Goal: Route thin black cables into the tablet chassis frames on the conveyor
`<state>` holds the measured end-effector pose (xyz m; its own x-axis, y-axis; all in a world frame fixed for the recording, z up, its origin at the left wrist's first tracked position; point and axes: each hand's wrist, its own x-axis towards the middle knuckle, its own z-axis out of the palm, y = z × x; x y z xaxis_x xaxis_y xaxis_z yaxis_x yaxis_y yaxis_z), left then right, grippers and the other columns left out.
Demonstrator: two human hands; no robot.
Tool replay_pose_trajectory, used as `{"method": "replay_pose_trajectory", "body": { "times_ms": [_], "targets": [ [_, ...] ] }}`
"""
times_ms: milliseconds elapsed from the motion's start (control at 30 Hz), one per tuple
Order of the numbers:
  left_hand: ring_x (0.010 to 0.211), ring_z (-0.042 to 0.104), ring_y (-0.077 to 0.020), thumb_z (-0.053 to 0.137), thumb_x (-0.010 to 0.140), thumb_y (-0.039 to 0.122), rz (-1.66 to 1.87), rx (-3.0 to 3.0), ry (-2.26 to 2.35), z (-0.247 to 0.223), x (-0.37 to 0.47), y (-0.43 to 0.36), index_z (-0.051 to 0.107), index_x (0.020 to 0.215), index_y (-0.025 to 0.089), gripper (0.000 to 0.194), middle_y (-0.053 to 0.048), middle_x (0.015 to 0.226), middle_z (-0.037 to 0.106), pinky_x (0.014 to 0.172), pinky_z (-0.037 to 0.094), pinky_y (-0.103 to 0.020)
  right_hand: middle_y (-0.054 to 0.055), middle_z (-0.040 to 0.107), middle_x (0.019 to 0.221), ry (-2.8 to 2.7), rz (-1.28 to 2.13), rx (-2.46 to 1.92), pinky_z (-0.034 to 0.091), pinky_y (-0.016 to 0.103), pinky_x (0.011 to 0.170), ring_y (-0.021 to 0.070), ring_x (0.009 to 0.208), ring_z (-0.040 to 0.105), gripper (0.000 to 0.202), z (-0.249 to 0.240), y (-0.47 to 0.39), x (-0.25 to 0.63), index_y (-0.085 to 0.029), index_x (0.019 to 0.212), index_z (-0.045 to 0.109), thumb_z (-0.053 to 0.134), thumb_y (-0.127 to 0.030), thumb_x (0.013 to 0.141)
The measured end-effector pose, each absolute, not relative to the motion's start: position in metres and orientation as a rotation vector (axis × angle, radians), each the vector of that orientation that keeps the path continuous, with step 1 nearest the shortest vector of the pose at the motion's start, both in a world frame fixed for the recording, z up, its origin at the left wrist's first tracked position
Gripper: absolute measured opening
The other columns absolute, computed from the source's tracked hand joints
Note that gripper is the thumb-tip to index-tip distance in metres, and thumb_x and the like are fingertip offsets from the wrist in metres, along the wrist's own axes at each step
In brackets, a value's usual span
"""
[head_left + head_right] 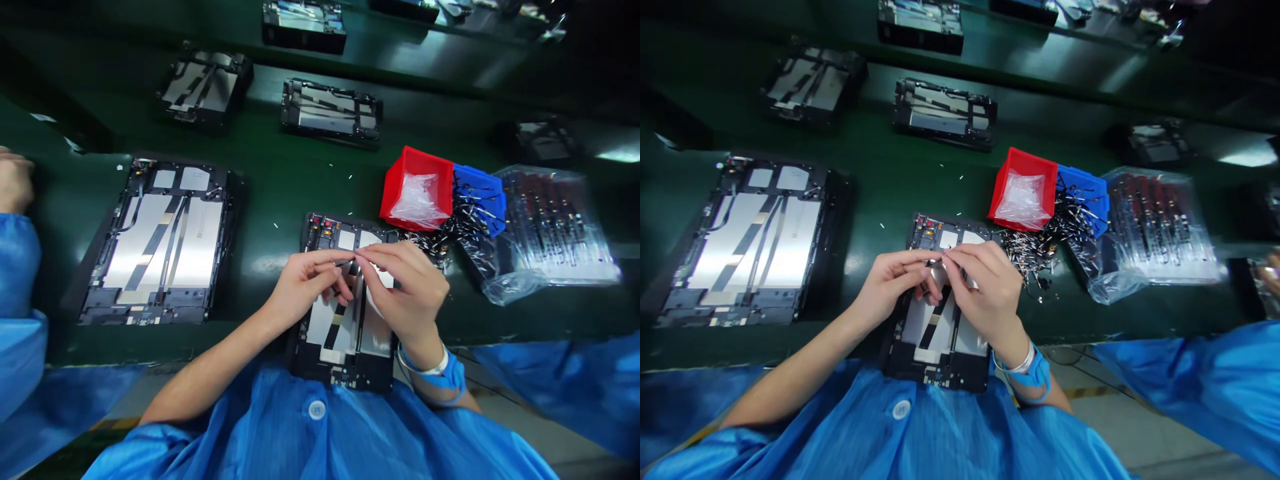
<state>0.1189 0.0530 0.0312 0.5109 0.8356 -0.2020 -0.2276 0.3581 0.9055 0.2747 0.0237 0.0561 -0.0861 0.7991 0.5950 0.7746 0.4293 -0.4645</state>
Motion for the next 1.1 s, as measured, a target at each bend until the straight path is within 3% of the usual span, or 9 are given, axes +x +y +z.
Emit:
{"method": "replay_pose_trajectory", "body": {
  "times_ms": [133,300,367,433,533,600,733,1100],
  "targets": [
    [0.053,0.065,-0.0142,0.056,0.081,0.022,0.764,1.019,0.784,0.03,0.118,0.053,0.073,0.103,0.013,0.03,-0.004,0.061,0.07,0.048,0.043,-0.022,0.0,0.072,0.075,-1.855,0.19,-1.338,0.053,0.032,0.061,0.0168,0.069,0.067,0.013,0.054,0.03,0.28,-0.026,0.081,0.069,0.061,-0.016,0.085],
    [0.055,0.067,-0.0139,0.056,0.083,0.02,0.763,0.906,0.683,0.026,0.118,0.055,0.067,0.117,0.014,0.037,-0.004,0.065,0.072,0.045,0.04,-0.019,0.004,0.071,0.073,-1.56,-0.309,-1.635,0.049,0.034,0.06,0.0182,0.063,0.063,0.015,0.05,0.058,0.336,-0.024,0.081,0.072,0.061,-0.014,0.08],
    [0.058,0.068,-0.0142,0.058,0.084,0.021,0.786,0.849,0.623,0.026,0.117,0.055,0.06,0.128,0.015,0.044,-0.005,0.068,0.073,0.045,0.04,-0.018,0.007,0.073,0.078,-1.387,-0.355,-1.757,0.049,0.034,0.06,0.0194,0.066,0.064,0.017,0.047,0.065,0.353,-0.023,0.083,0.074,0.062,-0.014,0.076],
    [0.059,0.069,-0.0147,0.06,0.086,0.023,0.786,0.791,0.542,0.027,0.117,0.055,0.05,0.138,0.015,0.054,-0.005,0.07,0.073,0.045,0.041,-0.017,0.007,0.074,0.083,-1.379,-0.099,-1.771,0.05,0.034,0.059,0.0201,0.07,0.066,0.015,0.045,0.064,0.352,-0.022,0.087,0.074,0.067,-0.019,0.075],
    [0.057,0.07,-0.0158,0.065,0.086,0.028,0.718,0.703,0.412,0.032,0.116,0.055,0.038,0.147,0.019,0.067,-0.004,0.068,0.073,0.044,0.042,-0.017,0.003,0.074,0.077,-1.524,0.723,-1.518,0.054,0.03,0.057,0.0181,0.068,0.068,0.009,0.043,0.051,0.325,-0.023,0.084,0.074,0.071,-0.028,0.077],
    [0.054,0.069,-0.0166,0.067,0.085,0.03,0.633,0.652,0.337,0.034,0.115,0.055,0.035,0.149,0.021,0.072,-0.004,0.068,0.073,0.042,0.042,-0.017,0.001,0.075,0.076,-1.544,1.054,-1.244,0.055,0.03,0.06,0.0164,0.067,0.069,0.011,0.043,0.042,0.304,-0.025,0.087,0.075,0.074,-0.028,0.077],
    [0.055,0.07,-0.0175,0.067,0.086,0.026,0.5,0.567,0.237,0.034,0.109,0.055,0.04,0.146,0.021,0.066,-0.005,0.07,0.074,0.04,0.043,-0.015,-0.001,0.074,0.076,-1.556,0.983,-0.987,0.055,0.031,0.071,0.0148,0.07,0.068,0.01,0.05,0.036,0.289,-0.028,0.079,0.076,0.075,-0.018,0.077],
    [0.058,0.072,-0.0198,0.061,0.089,0.018,0.423,0.398,0.147,0.017,0.085,0.044,0.023,0.152,0.011,0.074,-0.009,0.072,0.074,0.04,0.047,-0.014,-0.001,0.074,0.075,-1.717,0.998,-0.962,0.052,0.028,0.065,0.0132,0.067,0.066,0.017,0.056,0.03,0.273,-0.026,0.086,0.077,0.076,-0.013,0.075]
  ]
}}
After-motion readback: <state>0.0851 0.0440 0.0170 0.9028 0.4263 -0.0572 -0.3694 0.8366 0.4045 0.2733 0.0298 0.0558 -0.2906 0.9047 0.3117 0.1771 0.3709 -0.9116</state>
